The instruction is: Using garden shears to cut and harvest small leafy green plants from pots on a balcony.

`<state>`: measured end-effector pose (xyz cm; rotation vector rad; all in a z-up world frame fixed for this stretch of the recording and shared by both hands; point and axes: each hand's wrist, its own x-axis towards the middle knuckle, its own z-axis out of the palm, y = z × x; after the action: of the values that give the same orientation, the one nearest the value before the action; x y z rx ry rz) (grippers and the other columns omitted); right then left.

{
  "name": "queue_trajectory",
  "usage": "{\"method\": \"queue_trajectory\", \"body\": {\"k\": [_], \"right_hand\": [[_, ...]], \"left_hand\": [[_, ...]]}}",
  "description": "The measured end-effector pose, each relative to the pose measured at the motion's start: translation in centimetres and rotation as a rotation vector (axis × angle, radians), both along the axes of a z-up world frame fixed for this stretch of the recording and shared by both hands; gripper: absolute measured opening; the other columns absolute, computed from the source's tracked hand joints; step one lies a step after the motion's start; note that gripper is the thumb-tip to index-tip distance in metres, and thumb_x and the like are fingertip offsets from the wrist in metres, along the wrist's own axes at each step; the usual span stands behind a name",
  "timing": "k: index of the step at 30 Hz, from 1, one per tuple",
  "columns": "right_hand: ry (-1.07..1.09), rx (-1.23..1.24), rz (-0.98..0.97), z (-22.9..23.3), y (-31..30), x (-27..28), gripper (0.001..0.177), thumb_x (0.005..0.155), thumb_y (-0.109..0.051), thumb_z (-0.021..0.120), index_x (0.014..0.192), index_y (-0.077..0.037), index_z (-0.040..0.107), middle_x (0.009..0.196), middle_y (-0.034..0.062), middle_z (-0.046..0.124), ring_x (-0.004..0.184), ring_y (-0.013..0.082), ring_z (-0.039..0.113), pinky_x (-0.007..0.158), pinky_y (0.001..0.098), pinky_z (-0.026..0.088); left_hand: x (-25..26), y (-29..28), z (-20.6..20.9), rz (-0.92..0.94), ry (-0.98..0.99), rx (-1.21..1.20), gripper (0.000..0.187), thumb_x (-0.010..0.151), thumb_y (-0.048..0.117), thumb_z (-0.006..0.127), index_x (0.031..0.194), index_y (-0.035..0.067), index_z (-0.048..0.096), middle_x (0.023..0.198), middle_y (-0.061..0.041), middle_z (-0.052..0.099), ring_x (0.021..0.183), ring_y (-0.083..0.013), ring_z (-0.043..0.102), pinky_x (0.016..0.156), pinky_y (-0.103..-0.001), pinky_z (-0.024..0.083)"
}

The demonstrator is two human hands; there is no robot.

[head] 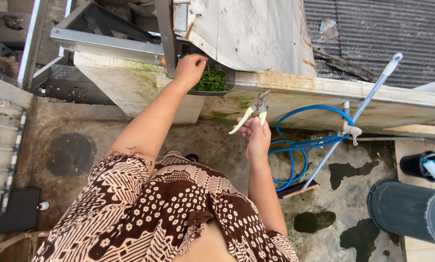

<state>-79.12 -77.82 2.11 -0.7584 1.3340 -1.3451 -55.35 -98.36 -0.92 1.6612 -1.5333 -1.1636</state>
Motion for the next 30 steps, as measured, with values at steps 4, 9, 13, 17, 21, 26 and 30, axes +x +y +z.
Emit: {"method": "queue_trajectory", "body": {"k": [4,9,13,17,21,26,30], "right_hand": [[-0.017,-0.026,0.041,0.8,0.9,0.5,0.024,0.110,-0.025,0.043,0.098,-0.008,0.054,0.104,0.0189,0.076,0.081,0.0240,0.075,0.066,0.0305,0.048],[-0.083,-0.096,0.156,1.7,2.6,1.7,0.023,0.110,-0.025,0.044,0.101,-0.007,0.055,0.107,0.0200,0.076,0.083,0.0242,0.073,0.069,0.0314,0.049],[-0.113,-0.111,0.260,2.8,4.8,3.3,0.021,0.110,-0.024,0.046,0.103,-0.007,0.055,0.110,0.0201,0.075,0.087,0.0236,0.072,0.073,0.0316,0.049],[-0.107,-0.084,0.376,3.3,7.0,5.8,0.017,0.108,-0.022,0.050,0.108,-0.007,0.056,0.110,0.0193,0.074,0.087,0.0249,0.074,0.072,0.0323,0.049],[-0.101,-0.044,0.525,2.4,10.0,9.1,0.020,0.106,-0.022,0.051,0.117,-0.007,0.057,0.110,0.0186,0.074,0.086,0.0242,0.073,0.071,0.0314,0.048],[-0.115,0.040,0.743,-0.1,13.4,13.8,0.018,0.107,-0.021,0.052,0.112,-0.005,0.057,0.110,0.0196,0.075,0.086,0.0244,0.074,0.070,0.0305,0.048],[-0.139,0.062,0.902,-1.7,15.6,18.4,0.017,0.108,-0.019,0.053,0.109,-0.002,0.056,0.110,0.0220,0.075,0.086,0.0252,0.074,0.071,0.0317,0.049]], "left_hand": [[0.9,1.5,-2.2,0.066,-0.138,-0.293,0.021,0.095,0.021,0.068,0.113,0.015,0.078,0.124,-0.010,0.072,0.130,-0.0358,0.052,0.117,-0.052,0.022],[3.0,7.5,0.3,0.159,0.233,-0.398,0.023,0.097,0.011,0.064,0.118,0.011,0.073,0.141,-0.012,0.061,0.141,-0.0353,0.038,0.109,-0.042,0.037],[5.3,13.5,1.7,0.323,0.318,-0.351,0.020,0.099,0.013,0.063,0.116,0.010,0.072,0.131,-0.007,0.070,0.123,-0.0222,0.067,0.104,-0.034,0.050],[8.2,20.1,2.8,0.440,0.327,-0.440,0.016,0.099,0.012,0.064,0.110,0.004,0.073,0.111,-0.008,0.076,0.106,-0.0192,0.070,0.096,-0.032,0.052],[11.1,26.9,1.6,0.569,0.274,-0.466,0.013,0.097,0.012,0.067,0.102,0.003,0.073,0.107,-0.008,0.076,0.103,-0.0179,0.070,0.094,-0.032,0.052],[15.6,35.5,-1.7,0.750,0.248,-0.447,0.013,0.097,0.014,0.067,0.102,0.003,0.073,0.102,-0.005,0.075,0.093,-0.0138,0.069,0.085,-0.030,0.052],[19.5,41.8,-2.9,0.967,0.200,-0.396,0.017,0.098,0.017,0.068,0.107,0.004,0.072,0.085,-0.002,0.069,0.079,-0.0099,0.061,0.073,-0.028,0.051]]}}
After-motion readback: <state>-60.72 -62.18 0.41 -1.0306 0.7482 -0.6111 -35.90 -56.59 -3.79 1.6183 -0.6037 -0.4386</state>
